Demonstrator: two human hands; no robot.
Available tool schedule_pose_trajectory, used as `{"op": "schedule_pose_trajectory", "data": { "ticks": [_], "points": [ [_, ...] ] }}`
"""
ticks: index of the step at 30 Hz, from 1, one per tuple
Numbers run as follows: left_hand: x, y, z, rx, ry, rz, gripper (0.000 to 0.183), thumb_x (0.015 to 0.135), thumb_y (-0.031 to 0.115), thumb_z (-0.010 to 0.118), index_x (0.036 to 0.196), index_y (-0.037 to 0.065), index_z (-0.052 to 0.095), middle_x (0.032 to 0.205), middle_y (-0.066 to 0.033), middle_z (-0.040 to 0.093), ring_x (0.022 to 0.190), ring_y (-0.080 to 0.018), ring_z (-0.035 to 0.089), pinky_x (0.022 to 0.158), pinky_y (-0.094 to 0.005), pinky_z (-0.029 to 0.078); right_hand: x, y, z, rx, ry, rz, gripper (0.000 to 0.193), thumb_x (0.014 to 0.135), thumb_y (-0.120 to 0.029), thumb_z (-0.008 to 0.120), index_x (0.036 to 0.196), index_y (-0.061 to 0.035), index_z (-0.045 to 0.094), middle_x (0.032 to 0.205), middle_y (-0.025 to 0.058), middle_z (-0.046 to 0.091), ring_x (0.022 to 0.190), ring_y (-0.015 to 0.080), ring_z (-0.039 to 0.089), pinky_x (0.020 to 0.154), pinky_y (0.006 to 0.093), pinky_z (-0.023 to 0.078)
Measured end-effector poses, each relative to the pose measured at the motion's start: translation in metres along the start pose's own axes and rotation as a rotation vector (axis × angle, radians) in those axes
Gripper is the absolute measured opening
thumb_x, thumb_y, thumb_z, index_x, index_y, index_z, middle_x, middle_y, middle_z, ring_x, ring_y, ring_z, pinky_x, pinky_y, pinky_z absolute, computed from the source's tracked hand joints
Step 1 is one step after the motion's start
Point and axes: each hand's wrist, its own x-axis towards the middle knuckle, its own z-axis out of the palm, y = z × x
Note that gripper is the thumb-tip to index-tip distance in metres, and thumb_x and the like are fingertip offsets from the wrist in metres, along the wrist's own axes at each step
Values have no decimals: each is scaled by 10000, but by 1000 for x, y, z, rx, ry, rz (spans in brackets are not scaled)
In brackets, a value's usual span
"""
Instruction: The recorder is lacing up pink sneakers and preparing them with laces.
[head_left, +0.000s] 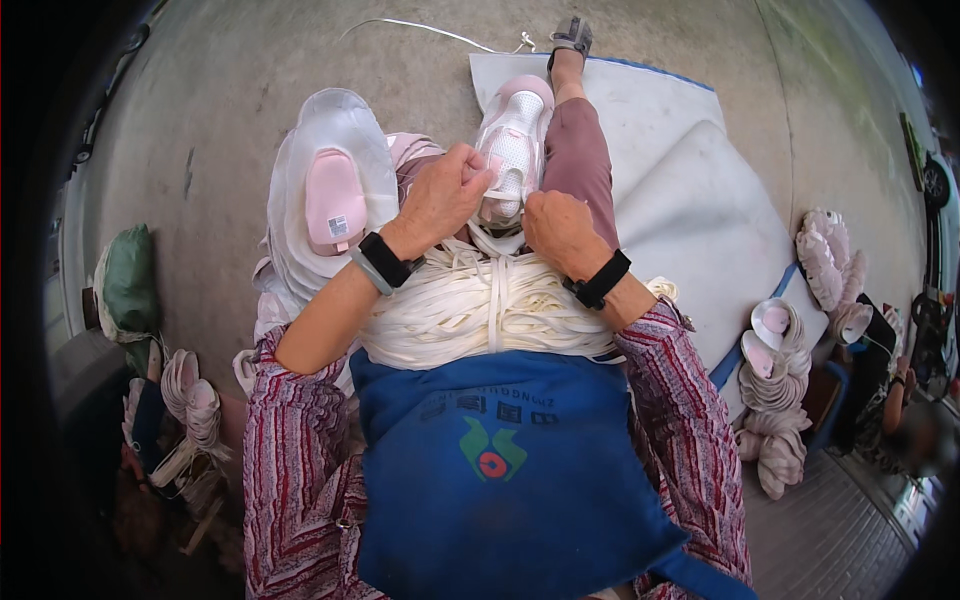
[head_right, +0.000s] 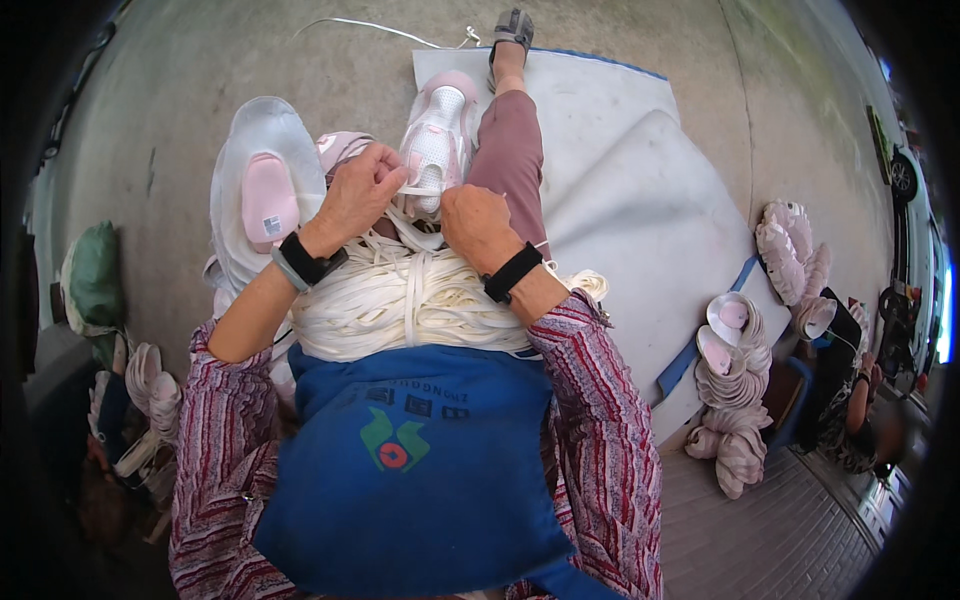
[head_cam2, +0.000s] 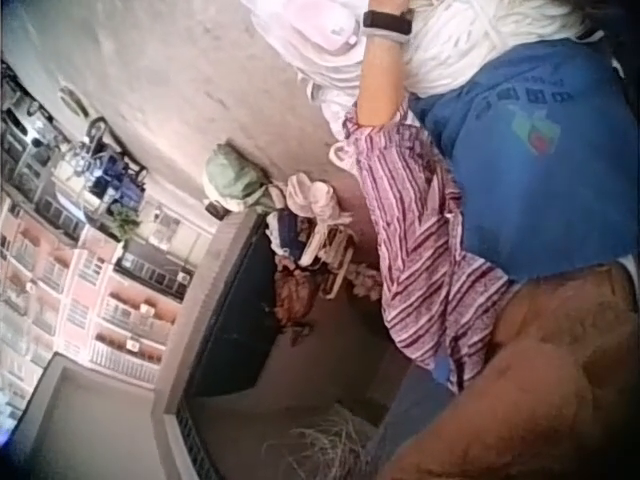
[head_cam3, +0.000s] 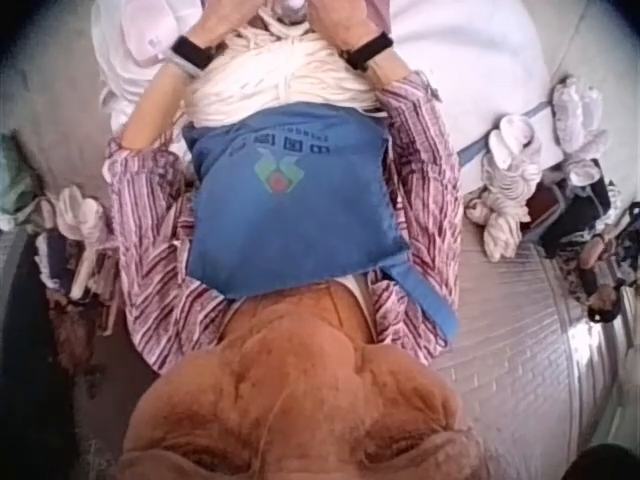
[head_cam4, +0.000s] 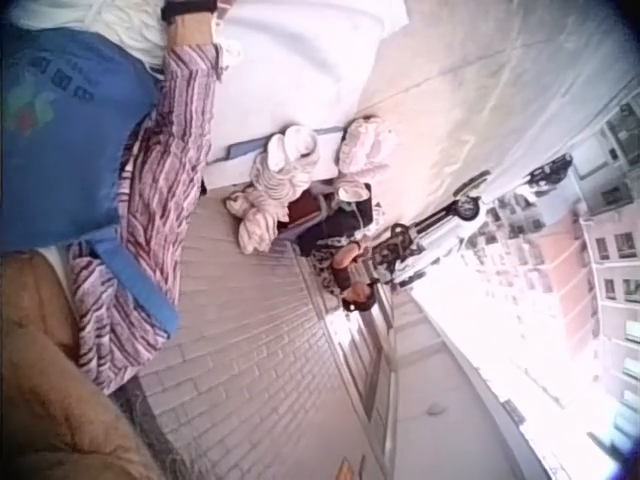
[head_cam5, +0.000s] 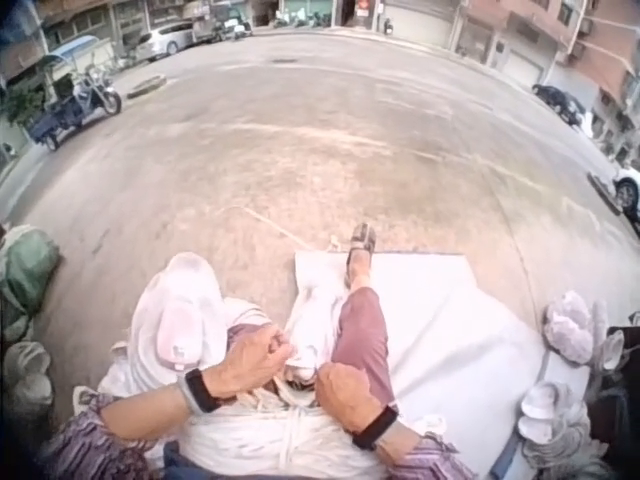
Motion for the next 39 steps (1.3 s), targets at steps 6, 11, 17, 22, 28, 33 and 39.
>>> {"op": "schedule_pose_trajectory", "data": {
  "ticks": [6, 11, 17, 22, 28, 33, 39],
  "points": [
    [-6, 22, -39, -355, -330, -182, 161, 874, 194, 633, 945, 57, 591, 678, 59, 539, 558, -15, 455, 452, -185, 346, 1, -3, 0, -30, -10, 77, 153, 783, -115, 587, 796, -13, 700, 757, 212, 673, 740, 356, 684, 653, 439, 547],
    [-25, 16, -102, -800, -101, -231, 142, 875, 174, 640, 974, 85, 593, 730, 54, 526, 497, 7, 341, 402, -159, 249, 0, 5, -21, 83, -95, 32, 281, 835, -243, 593, 820, 31, 651, 789, 231, 655, 752, 395, 641, 688, 448, 507],
    [-42, -3, -154, -1445, 290, 49, 141, 936, 112, 553, 1046, 28, 580, 702, 28, 485, 466, -39, 339, 489, -184, 296, -15, 55, -86, 1104, 14, 148, 216, 897, -198, 574, 847, 2, 640, 610, -9, 507, 470, 87, 414, 422, 250, 342],
    [-67, -29, -173, -1416, 591, 47, 133, 947, 66, 505, 1037, -30, 529, 654, 20, 405, 447, -60, 278, 464, -215, 275, -19, 86, -69, 1618, 144, 459, 164, 917, -154, 554, 948, -1, 603, 589, -69, 384, 437, 12, 282, 349, 182, 214],
    [-112, -45, -224, -1503, 513, 230, 56, 946, 44, 495, 940, -11, 493, 655, -9, 405, 438, -68, 269, 423, -228, 250, -35, 118, -67, 2149, 168, 291, 157, 950, -142, 529, 1011, -2, 563, 582, -69, 336, 420, 19, 241, 333, 180, 215],
    [-113, -31, -233, -1401, 822, 233, 76, 948, 53, 493, 878, 27, 477, 619, -2, 394, 422, -66, 257, 414, -224, 243, -27, 114, -71, 2231, 236, 176, 152, 949, -122, 536, 1024, 9, 555, 587, -53, 369, 414, 28, 253, 335, 186, 225],
    [-87, -22, -169, -976, 658, 50, 116, 945, 100, 517, 1021, 16, 543, 646, 50, 407, 455, -28, 270, 433, -192, 257, 0, 82, -52, 2423, 77, 238, 130, 948, -97, 516, 1020, 8, 544, 603, -36, 399, 430, 51, 298, 397, 220, 296]
  ]
}}
